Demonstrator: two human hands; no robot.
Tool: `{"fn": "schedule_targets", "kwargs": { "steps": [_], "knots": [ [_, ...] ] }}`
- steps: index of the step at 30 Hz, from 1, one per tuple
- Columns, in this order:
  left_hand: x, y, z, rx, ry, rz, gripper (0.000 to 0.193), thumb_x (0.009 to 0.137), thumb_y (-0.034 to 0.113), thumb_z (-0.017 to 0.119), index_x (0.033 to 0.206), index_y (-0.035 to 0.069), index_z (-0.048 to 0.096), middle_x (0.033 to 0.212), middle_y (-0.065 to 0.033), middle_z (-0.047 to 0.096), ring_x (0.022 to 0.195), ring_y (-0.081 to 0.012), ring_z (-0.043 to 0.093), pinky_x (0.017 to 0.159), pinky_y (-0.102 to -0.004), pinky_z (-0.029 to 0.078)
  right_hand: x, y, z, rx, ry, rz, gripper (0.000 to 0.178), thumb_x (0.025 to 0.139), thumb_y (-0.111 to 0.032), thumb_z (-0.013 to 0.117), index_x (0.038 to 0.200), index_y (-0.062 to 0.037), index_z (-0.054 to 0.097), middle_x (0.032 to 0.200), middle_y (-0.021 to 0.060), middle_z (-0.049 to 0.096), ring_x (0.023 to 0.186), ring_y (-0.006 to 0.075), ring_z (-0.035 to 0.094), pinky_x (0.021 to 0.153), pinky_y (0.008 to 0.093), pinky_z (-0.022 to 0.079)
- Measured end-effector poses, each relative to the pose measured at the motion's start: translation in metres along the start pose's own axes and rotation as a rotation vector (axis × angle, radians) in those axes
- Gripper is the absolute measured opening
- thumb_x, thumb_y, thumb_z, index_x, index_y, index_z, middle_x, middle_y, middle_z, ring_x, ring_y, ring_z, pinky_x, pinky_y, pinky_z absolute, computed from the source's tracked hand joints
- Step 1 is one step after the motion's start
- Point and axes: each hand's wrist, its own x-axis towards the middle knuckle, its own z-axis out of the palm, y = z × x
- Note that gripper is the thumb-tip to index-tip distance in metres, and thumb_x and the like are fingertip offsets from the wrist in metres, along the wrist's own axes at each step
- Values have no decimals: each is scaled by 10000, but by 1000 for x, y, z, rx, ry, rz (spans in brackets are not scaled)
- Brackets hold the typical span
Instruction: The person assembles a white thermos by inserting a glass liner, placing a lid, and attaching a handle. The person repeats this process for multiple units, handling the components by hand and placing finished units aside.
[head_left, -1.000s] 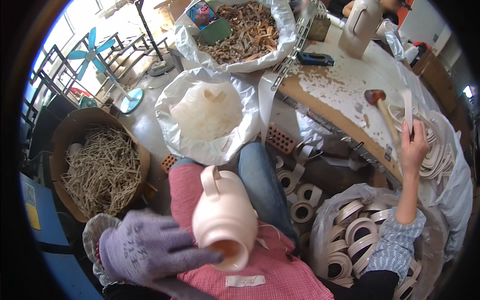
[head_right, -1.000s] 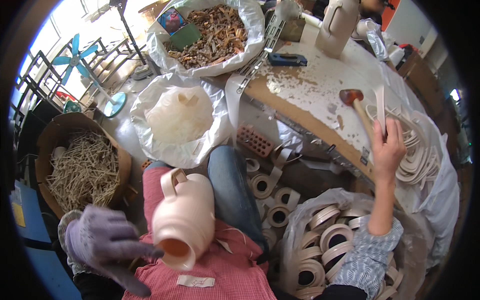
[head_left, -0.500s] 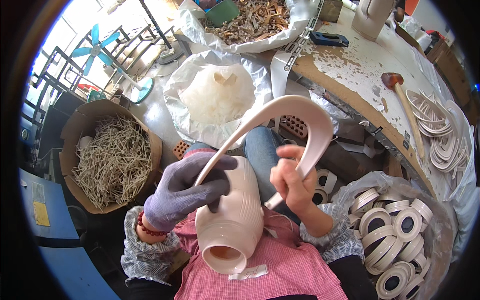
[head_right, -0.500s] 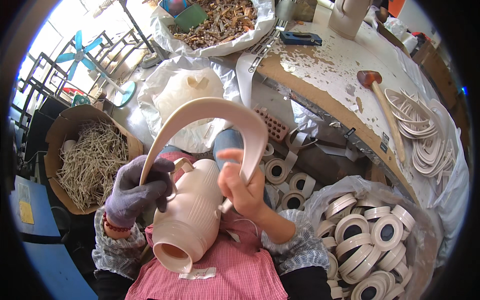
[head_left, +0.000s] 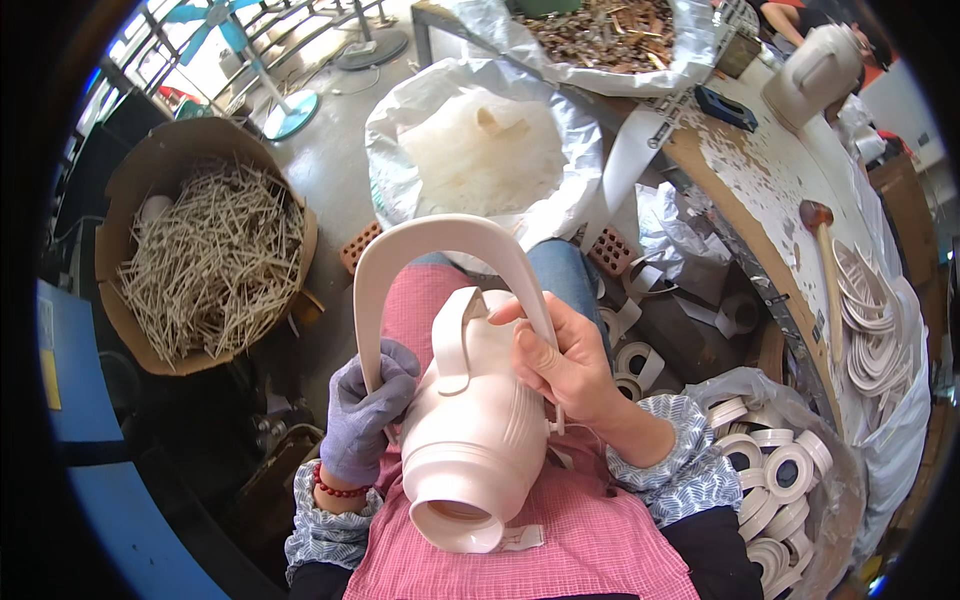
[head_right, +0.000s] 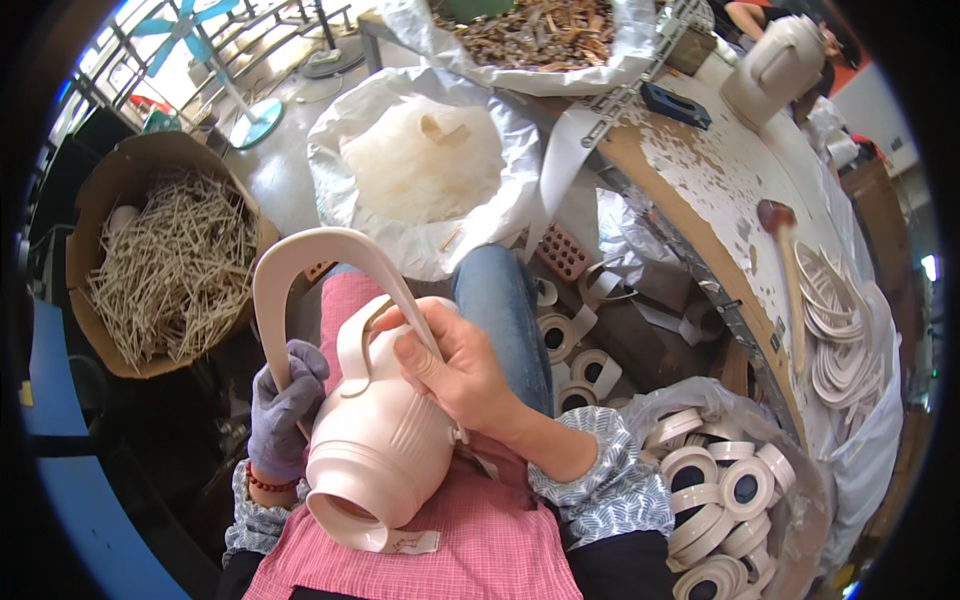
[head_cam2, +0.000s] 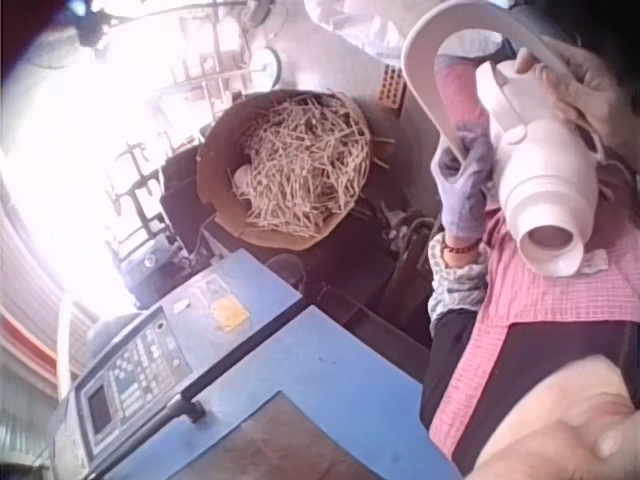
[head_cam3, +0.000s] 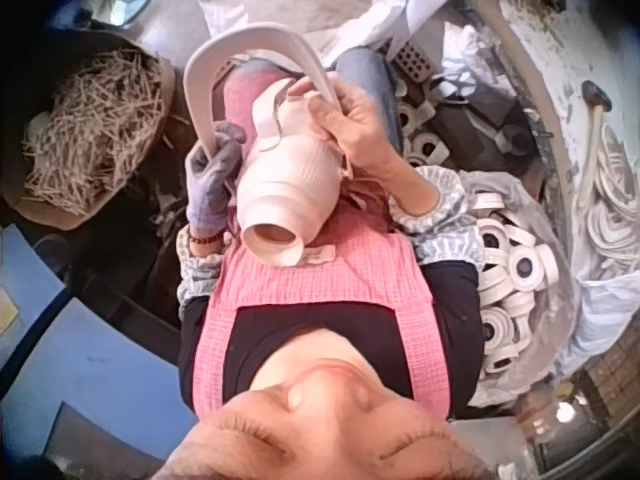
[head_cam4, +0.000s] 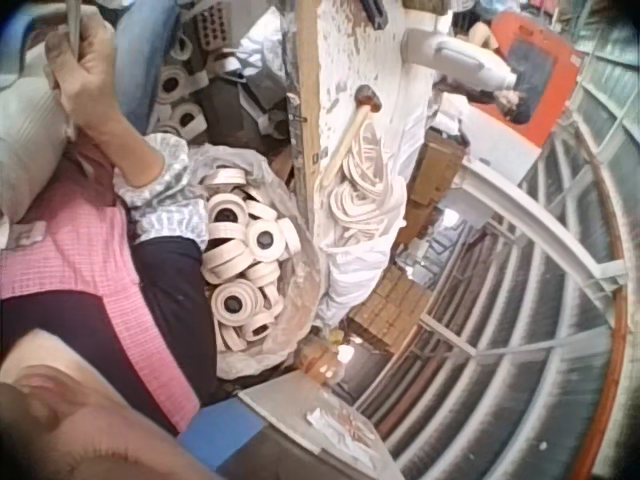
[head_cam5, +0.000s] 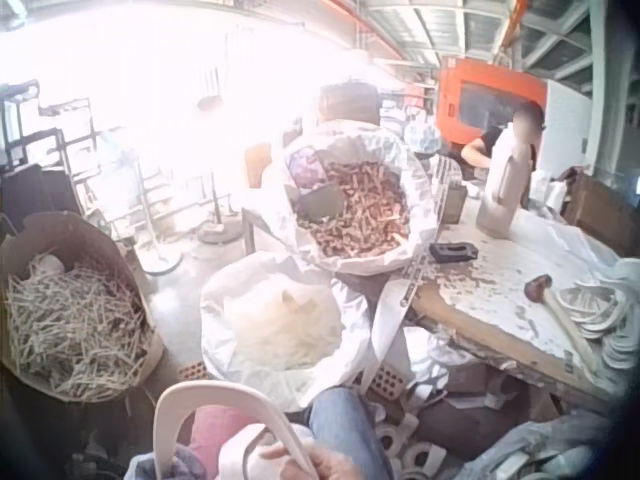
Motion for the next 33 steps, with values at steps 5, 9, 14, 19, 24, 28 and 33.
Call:
{"fn": "schedule_targets", "kwargs": {
  "steps": [5,9,14,19,24,28,33],
  "knots": [
    [5,-23,-20,-278,-128,-45,122,787,139,676,807,47,598,855,-38,547,681,-81,487,613,-222,406,9,6,3,94,-25,163,339,1000,-237,517,1238,5,514,642,-19,488,507,31,398,491,182,321],
    [-7,-29,-8,-373,-153,-183,210,836,134,652,1016,40,600,898,-9,580,764,-72,532,669,-206,434,-7,12,-16,-164,-30,161,428,946,-214,554,1297,24,496,837,60,602,818,128,568,800,266,440],
    [-6,-16,31,-84,-96,-209,178,911,208,607,993,50,608,894,15,556,774,-65,504,688,-223,422,-37,25,-44,128,99,148,386,981,-245,522,1255,27,529,939,84,624,884,148,580,852,275,442],
    [-8,-39,44,-25,65,192,141,937,166,570,991,40,600,1003,-47,561,919,-102,526,821,-256,432,-36,38,-39,36,144,-93,422,992,-372,511,1143,19,553,866,73,606,833,137,565,773,271,458],
    [6,-6,13,33,-37,445,85,888,96,611,902,13,623,998,-116,644,973,-234,611,859,-373,486,5,26,-21,90,55,-255,396,1013,-362,465,1171,-10,550,1072,94,608,962,167,561,839,306,456],
    [20,65,-5,207,89,672,219,932,254,603,1013,52,585,974,-105,614,880,-213,590,787,-368,500,93,-12,-14,-619,-301,-565,575,890,-167,605,1409,-34,394,1322,162,494,1197,254,487,968,364,426],
    [52,129,31,345,-352,909,183,796,163,705,974,126,721,1363,-165,480,1312,-324,397,1049,-465,368,116,-99,-150,-263,-41,-549,519,858,-17,584,1360,-44,451,1254,94,539,1066,192,572,853,311,508]
  ]
}}
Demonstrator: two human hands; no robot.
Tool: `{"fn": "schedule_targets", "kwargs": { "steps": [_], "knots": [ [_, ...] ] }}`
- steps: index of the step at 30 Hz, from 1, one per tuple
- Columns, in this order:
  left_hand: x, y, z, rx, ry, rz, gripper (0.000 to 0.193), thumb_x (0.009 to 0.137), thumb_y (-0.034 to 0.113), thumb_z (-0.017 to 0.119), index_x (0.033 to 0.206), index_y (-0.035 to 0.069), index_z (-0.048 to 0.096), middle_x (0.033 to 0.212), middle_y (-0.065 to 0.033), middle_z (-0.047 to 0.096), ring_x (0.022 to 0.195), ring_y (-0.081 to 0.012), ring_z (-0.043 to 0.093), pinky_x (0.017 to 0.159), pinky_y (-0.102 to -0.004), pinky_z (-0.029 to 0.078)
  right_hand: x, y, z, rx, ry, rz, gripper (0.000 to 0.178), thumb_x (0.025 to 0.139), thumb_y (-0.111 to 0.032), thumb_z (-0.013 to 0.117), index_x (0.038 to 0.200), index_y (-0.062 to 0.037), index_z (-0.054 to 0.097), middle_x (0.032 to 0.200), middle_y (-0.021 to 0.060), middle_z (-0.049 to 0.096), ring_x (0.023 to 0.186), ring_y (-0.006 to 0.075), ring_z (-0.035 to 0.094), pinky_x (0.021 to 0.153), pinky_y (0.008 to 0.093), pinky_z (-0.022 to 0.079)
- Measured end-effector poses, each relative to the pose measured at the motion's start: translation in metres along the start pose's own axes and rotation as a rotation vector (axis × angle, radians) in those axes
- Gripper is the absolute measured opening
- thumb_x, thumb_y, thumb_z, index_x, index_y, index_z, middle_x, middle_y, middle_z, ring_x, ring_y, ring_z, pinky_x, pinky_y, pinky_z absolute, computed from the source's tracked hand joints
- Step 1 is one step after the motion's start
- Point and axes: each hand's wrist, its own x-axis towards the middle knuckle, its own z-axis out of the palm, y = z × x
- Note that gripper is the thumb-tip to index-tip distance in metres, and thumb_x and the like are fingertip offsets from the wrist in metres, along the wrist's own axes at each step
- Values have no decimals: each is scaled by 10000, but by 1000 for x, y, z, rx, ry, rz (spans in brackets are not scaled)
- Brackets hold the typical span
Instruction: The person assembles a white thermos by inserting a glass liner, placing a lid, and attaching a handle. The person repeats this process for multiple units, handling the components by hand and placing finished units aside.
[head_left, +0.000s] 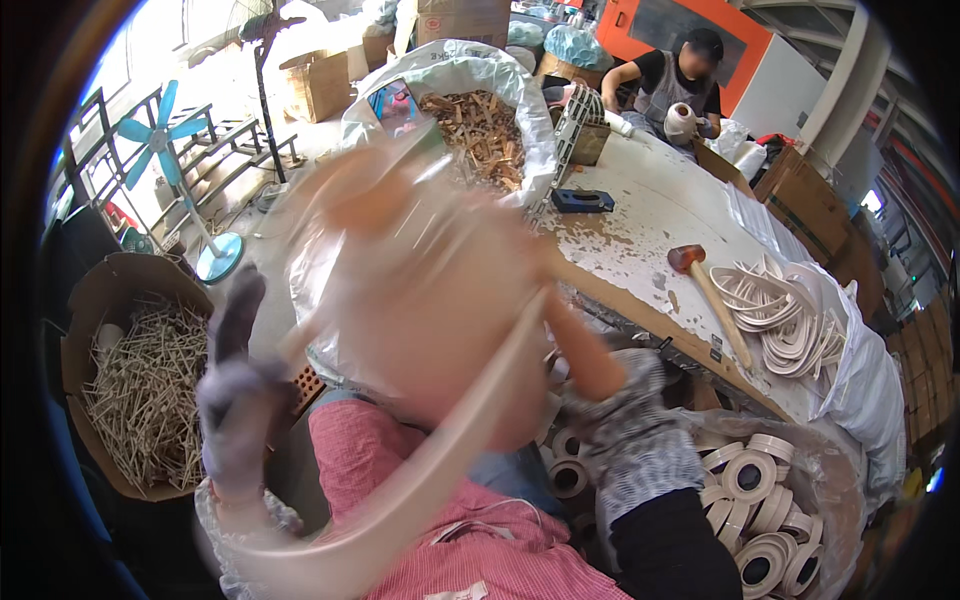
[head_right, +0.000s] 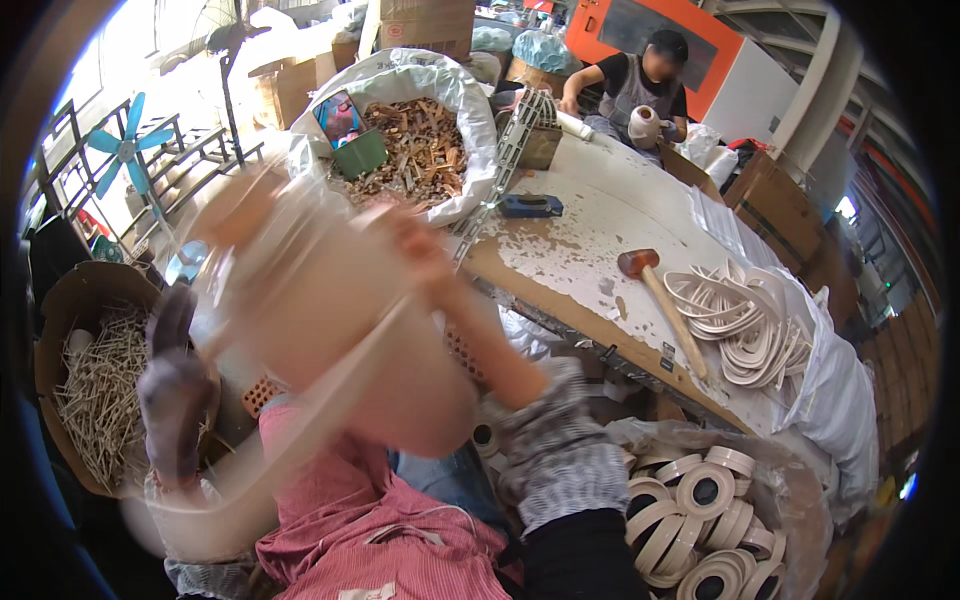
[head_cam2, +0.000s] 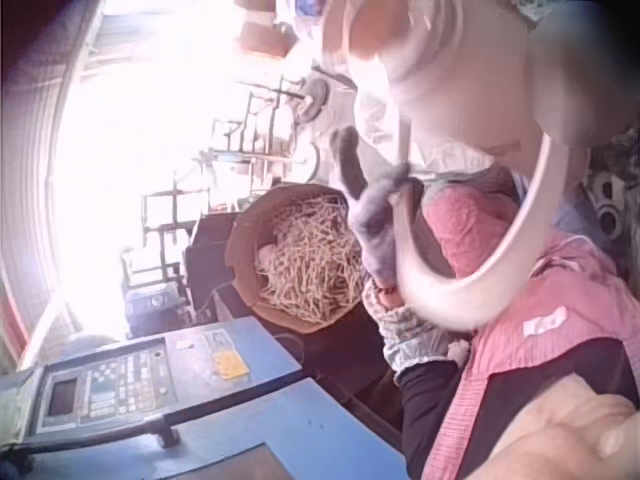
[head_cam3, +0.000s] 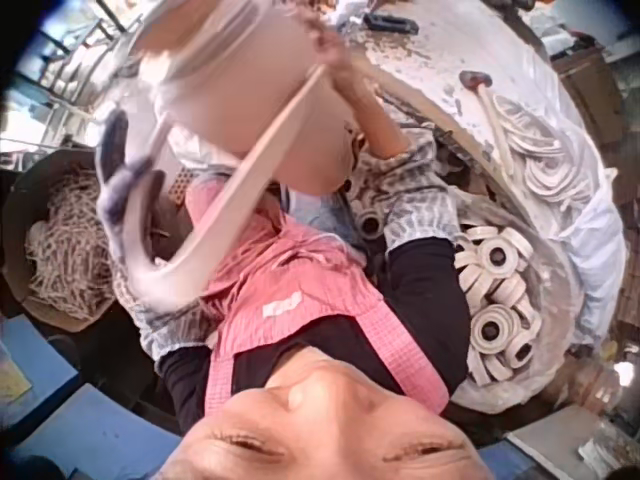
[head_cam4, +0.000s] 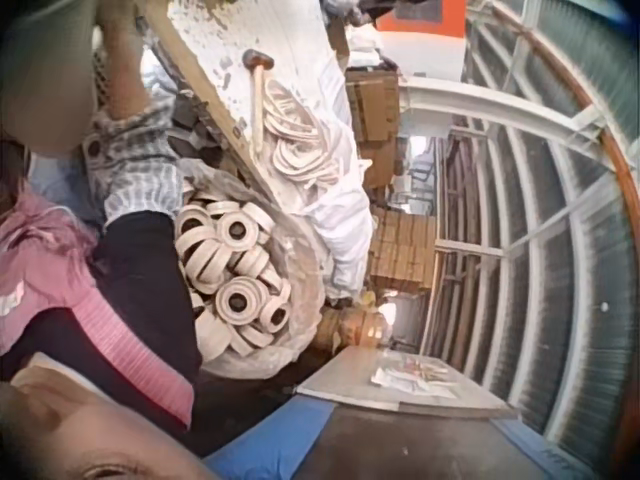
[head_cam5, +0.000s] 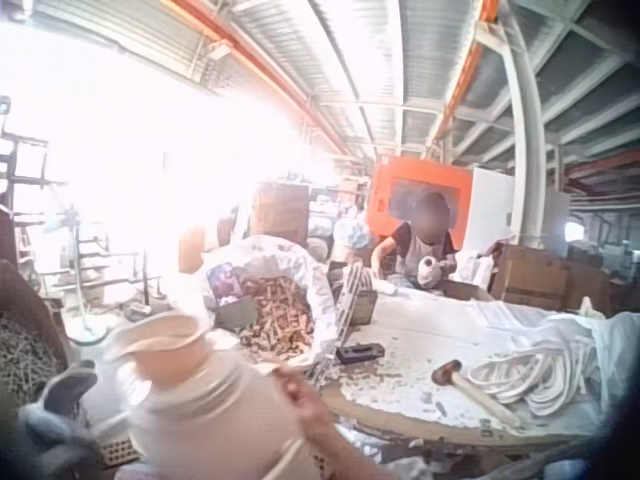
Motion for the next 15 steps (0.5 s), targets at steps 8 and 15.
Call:
{"fn": "schedule_targets", "kwargs": {
  "steps": [8,15],
  "knots": [
    [-101,-89,-28,29,-115,-760,334,702,-21,688,1025,58,722,1262,-142,569,1152,-268,548,937,-373,457,-40,-138,-241,-986,884,-446,579,944,-52,517,1475,-118,297,1337,114,503,1199,215,512,971,319,429],
    [-118,-110,-24,266,-174,-774,272,770,41,678,1041,18,691,1085,-132,661,1032,-254,617,907,-335,473,1,-125,-321,-1921,1295,373,763,866,-220,645,1501,-193,222,1443,172,381,1236,430,430,962,572,392]
  ]
}}
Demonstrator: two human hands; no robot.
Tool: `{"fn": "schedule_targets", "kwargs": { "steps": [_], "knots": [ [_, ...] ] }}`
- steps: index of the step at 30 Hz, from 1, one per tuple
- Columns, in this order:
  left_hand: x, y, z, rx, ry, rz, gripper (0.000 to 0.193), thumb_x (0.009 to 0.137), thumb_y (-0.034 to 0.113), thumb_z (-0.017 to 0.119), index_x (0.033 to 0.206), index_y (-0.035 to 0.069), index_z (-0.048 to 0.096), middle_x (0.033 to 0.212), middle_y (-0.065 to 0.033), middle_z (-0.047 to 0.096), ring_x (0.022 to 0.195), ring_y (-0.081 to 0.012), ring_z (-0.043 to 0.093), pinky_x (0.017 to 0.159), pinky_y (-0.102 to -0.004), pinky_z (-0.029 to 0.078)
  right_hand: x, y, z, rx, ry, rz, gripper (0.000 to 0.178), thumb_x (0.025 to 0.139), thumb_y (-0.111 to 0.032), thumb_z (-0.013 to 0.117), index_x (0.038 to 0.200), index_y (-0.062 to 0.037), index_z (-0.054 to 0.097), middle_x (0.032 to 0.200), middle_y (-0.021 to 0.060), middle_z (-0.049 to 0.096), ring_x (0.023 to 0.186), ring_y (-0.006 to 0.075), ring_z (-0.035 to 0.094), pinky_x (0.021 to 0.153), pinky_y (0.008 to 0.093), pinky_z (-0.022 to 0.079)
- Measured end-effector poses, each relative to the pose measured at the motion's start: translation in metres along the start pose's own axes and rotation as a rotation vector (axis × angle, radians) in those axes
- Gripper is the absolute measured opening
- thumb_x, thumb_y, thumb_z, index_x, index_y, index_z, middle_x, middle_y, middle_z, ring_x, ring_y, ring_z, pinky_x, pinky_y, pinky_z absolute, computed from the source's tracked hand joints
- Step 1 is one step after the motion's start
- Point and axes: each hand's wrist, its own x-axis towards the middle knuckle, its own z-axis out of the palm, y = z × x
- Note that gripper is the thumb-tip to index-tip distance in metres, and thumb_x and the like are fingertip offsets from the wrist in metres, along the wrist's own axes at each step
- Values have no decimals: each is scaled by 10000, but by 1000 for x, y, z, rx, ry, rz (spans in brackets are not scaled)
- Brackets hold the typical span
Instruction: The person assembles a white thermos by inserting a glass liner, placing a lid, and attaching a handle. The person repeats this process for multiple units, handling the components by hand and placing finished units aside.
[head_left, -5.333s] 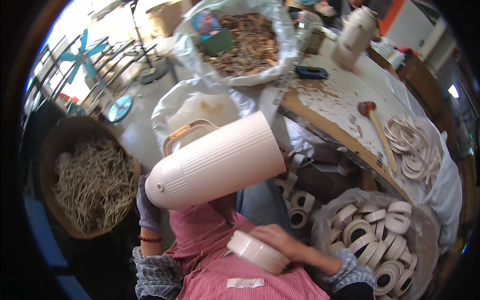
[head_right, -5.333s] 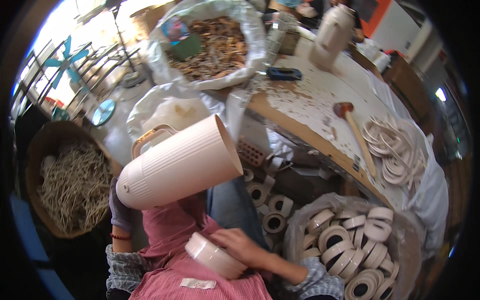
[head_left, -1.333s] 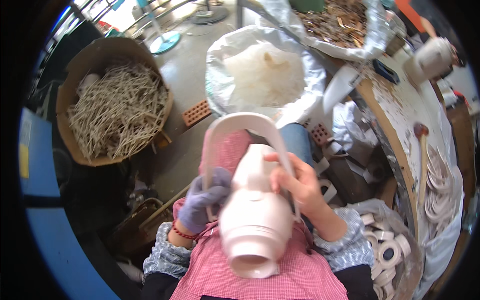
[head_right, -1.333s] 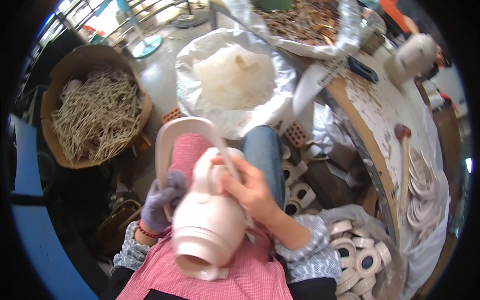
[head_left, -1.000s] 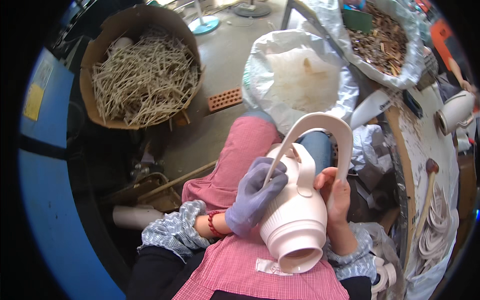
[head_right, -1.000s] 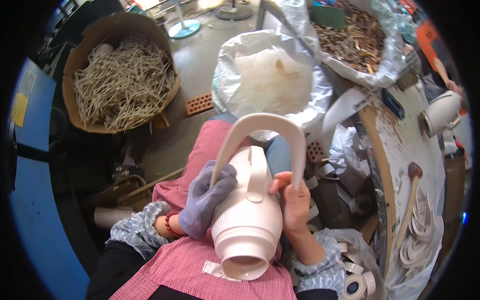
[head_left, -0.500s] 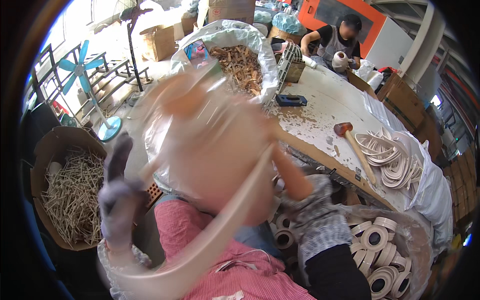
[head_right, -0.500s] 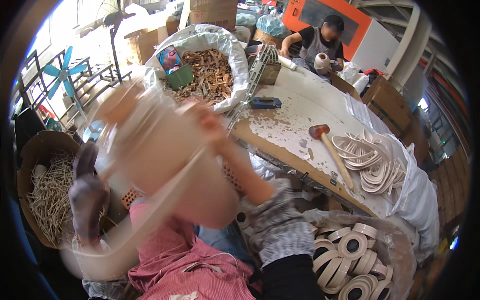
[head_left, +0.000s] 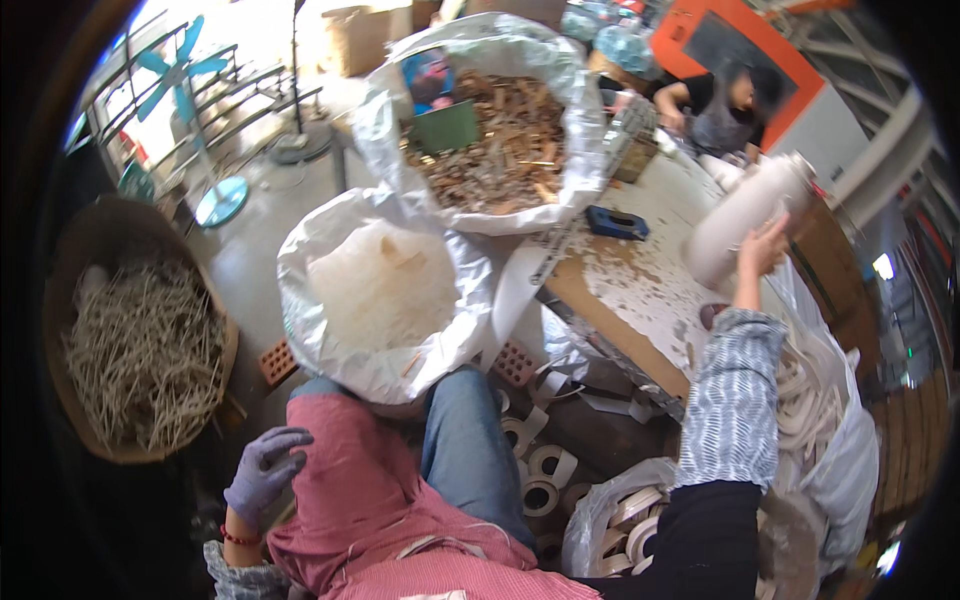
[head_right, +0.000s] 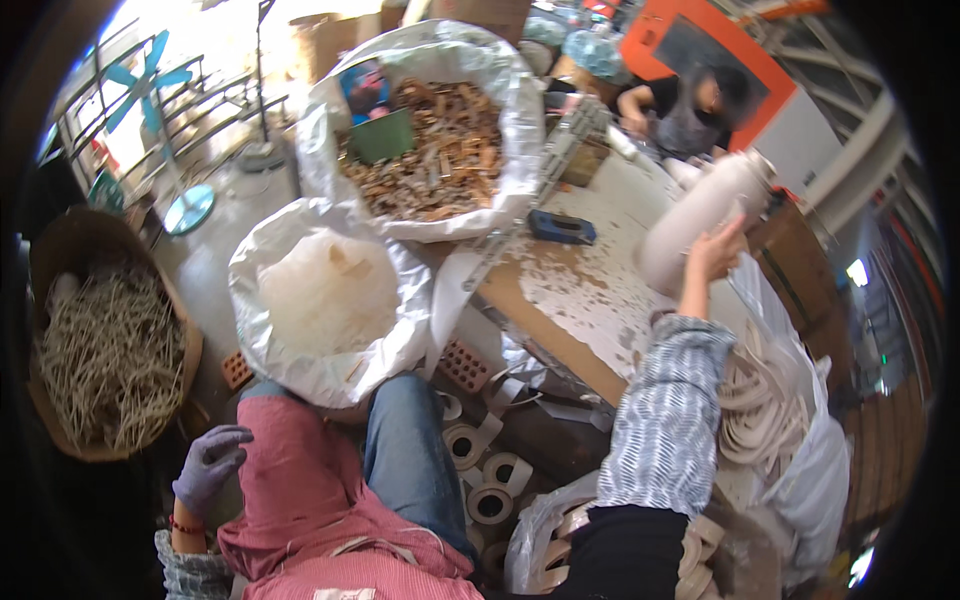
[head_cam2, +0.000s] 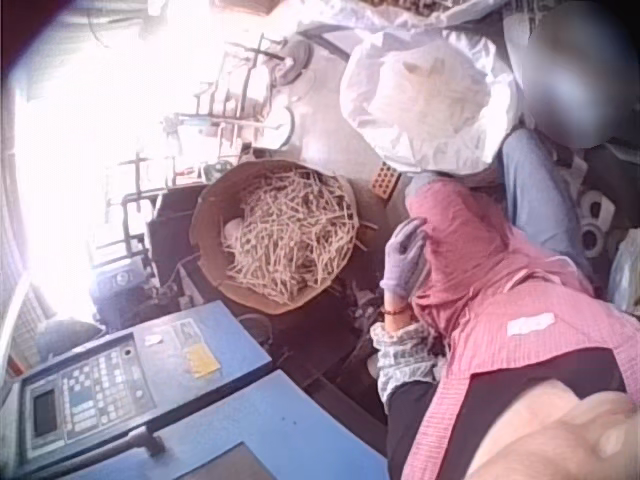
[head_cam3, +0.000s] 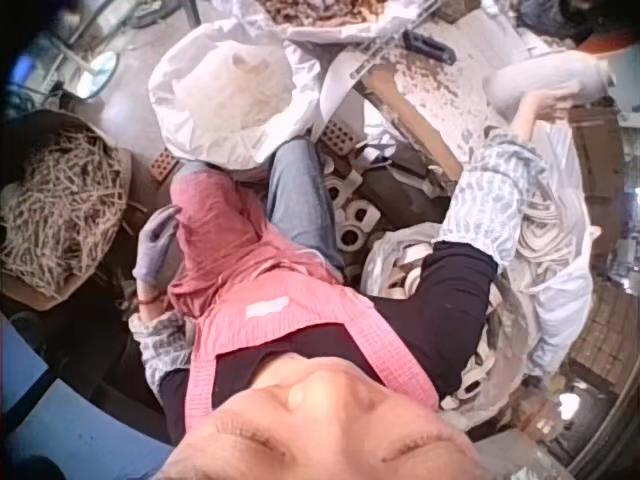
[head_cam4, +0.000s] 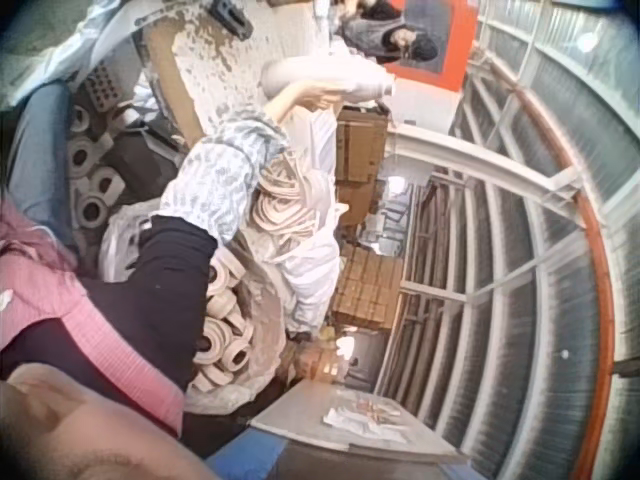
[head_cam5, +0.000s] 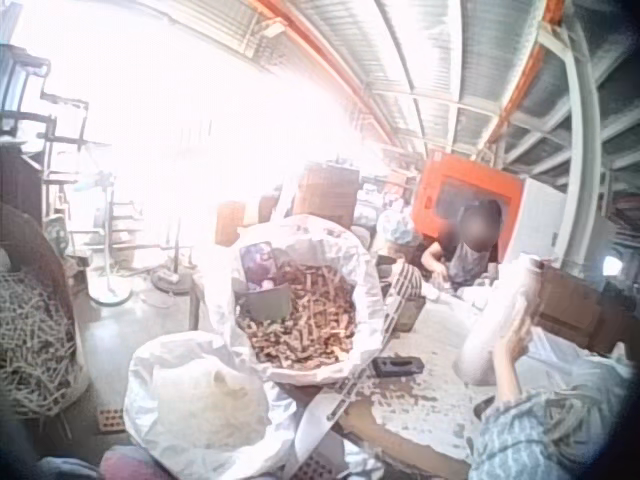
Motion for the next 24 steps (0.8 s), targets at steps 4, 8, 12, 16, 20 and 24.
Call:
{"fn": "schedule_targets", "kwargs": {
  "steps": [4,8,12,16,20,24],
  "knots": [
    [-59,-133,-22,-30,318,-202,225,854,22,625,1073,2,675,1068,-91,669,991,-173,624,895,-285,477,-90,-57,15,369,9,-464,567,809,-257,708,1290,-107,446,1269,162,514,1124,381,509,938,511,402],
    [-209,-292,-30,-65,775,-509,200,903,37,598,1086,6,673,1049,-44,676,981,-134,619,916,-266,474,-251,-110,30,637,-498,-837,312,769,-198,734,1013,-14,671,1026,164,664,970,347,597,891,425,433],
    [-445,-357,-2,-116,1189,-843,243,895,87,621,1121,19,677,1094,-92,688,1009,-175,633,924,-310,491,-269,-124,50,619,-732,-732,294,745,-141,738,989,11,674,976,144,675,936,295,614,864,429,471],
    [-414,-298,21,-49,1288,-1115,253,886,175,641,1105,59,695,1058,-89,709,954,-185,663,852,-332,517,-171,-54,102,288,-732,-707,369,894,-227,616,1194,-14,634,1152,137,672,1039,255,633,919,345,466],
    [-480,-309,91,301,1102,-1180,264,856,226,628,1073,94,700,1045,-116,701,958,-255,671,859,-358,519,-189,-74,141,270,-646,-801,353,933,-319,595,1149,-47,659,1106,108,694,1014,250,646,874,336,475],
    [-445,-325,111,344,553,-1382,322,882,297,561,1116,113,682,1103,-138,669,1032,-296,639,922,-398,494,-191,-79,135,294,-572,-794,363,931,-347,605,1114,-39,660,1045,108,705,952,238,658,836,341,488]
  ]
}}
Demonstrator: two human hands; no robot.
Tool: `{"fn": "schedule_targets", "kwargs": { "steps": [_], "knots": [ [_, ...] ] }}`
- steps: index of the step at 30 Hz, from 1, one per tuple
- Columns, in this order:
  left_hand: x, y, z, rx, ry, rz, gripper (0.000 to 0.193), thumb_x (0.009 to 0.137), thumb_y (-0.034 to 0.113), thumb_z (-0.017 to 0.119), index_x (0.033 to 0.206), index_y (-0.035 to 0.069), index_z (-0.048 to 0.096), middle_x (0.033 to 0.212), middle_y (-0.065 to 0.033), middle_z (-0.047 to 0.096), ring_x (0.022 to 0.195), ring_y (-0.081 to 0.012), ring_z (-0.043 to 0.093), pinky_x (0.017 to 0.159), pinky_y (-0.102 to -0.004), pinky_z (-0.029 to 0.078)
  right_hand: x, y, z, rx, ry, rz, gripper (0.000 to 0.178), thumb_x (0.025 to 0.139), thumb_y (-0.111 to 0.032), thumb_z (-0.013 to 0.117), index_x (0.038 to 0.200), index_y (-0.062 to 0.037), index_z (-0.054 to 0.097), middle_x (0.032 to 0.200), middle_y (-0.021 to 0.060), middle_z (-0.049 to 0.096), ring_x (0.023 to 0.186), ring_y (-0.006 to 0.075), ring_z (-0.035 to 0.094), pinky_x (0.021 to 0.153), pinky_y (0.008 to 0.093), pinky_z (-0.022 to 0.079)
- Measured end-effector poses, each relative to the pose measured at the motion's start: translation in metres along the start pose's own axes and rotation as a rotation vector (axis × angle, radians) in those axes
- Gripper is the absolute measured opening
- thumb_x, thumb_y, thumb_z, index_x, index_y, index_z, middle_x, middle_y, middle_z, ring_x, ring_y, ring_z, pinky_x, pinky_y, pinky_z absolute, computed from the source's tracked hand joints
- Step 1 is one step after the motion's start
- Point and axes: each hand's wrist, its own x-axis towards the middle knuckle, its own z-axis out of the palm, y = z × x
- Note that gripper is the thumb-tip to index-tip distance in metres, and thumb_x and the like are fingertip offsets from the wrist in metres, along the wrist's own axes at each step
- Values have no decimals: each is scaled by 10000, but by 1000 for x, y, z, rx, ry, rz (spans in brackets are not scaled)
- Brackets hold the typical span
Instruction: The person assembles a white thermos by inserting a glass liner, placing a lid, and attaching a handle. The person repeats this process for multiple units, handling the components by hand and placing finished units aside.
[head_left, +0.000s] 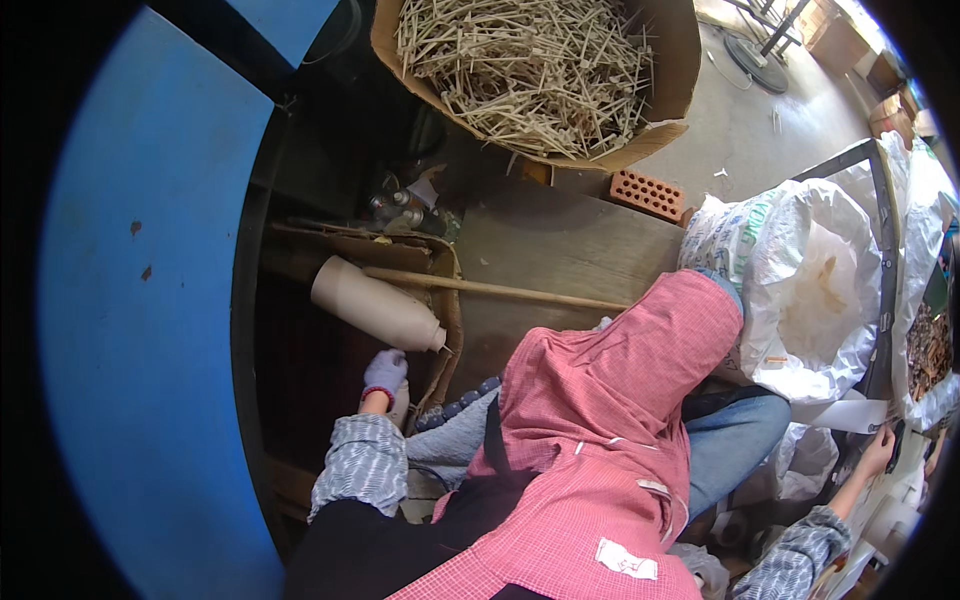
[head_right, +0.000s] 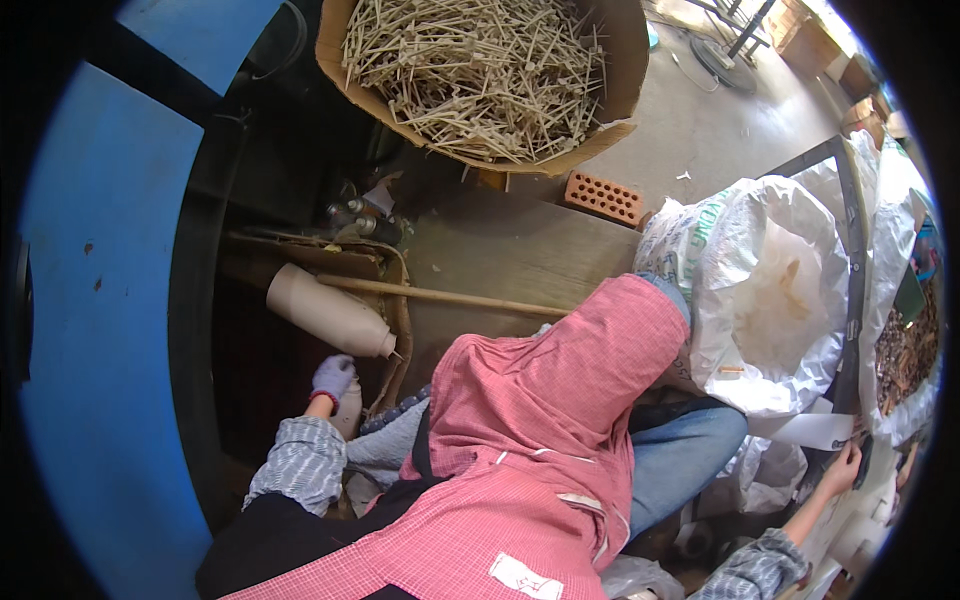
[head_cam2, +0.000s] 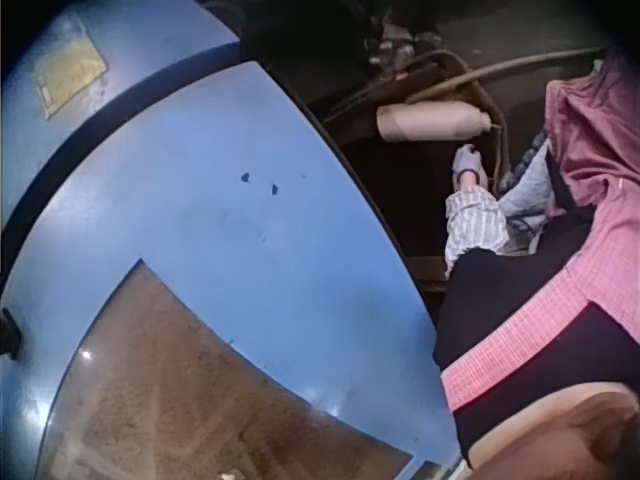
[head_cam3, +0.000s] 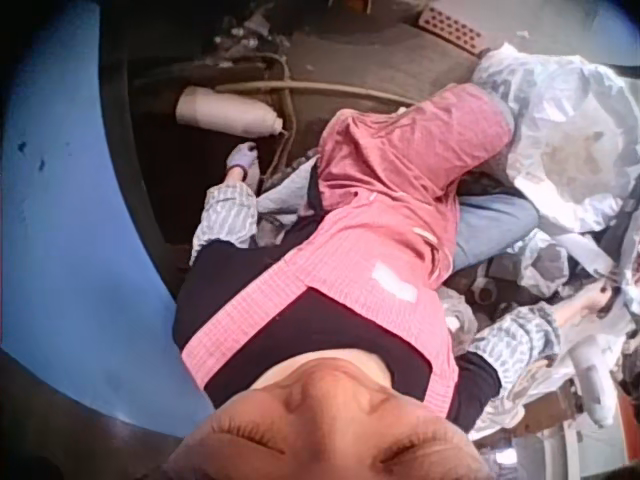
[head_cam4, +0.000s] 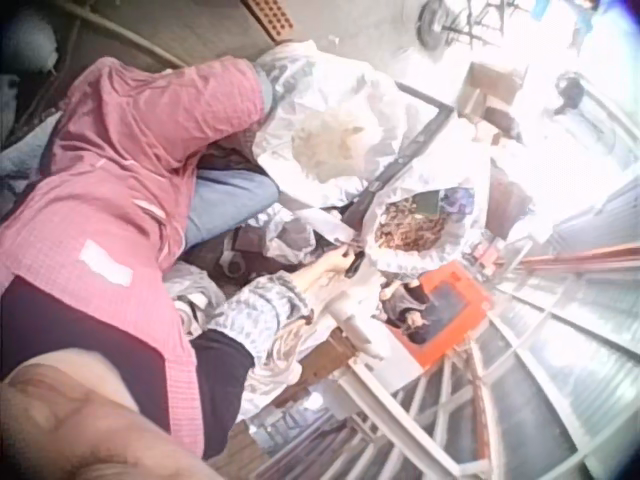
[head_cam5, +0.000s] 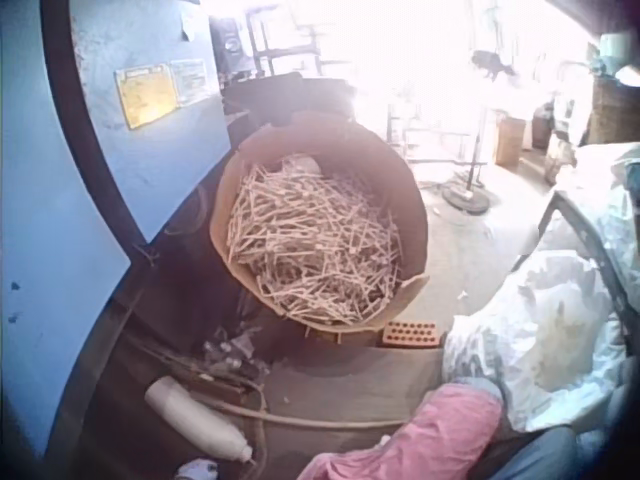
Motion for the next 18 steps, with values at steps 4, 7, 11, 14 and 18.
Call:
{"fn": "schedule_targets", "kwargs": {
  "steps": [4,7,11,14,18],
  "knots": [
    [34,-138,96,425,-67,304,329,879,312,504,1136,178,660,1235,-88,598,1219,-335,496,983,-484,441,-1,27,10,173,-210,29,297,926,-209,613,1144,-8,637,1077,127,678,981,244,640,894,350,486],
    [62,-95,93,535,-314,461,310,884,344,508,1094,171,657,1168,-82,609,1130,-314,528,915,-474,462,-22,-15,-11,-254,67,-213,321,865,-183,642,1117,16,646,1116,182,650,1018,310,616,904,383,479],
    [57,-82,90,431,-231,353,327,847,388,565,1068,160,643,1066,-95,621,1011,-318,553,845,-474,469,-22,-104,-16,163,41,79,334,757,-256,739,1009,-40,710,1012,184,661,933,317,638,844,396,494],
    [53,-95,65,450,-140,325,355,819,422,607,1048,152,633,989,-104,630,922,-321,572,792,-475,475,-33,-102,-23,246,133,127,260,762,-255,729,964,-91,726,955,127,668,870,286,647,803,394,496],
    [41,-137,22,505,154,426,407,782,466,663,1021,141,619,886,-117,641,803,-325,596,721,-475,483,-52,-115,-25,197,189,128,200,786,-225,713,908,-67,711,862,109,678,814,264,653,745,380,501]
  ]
}}
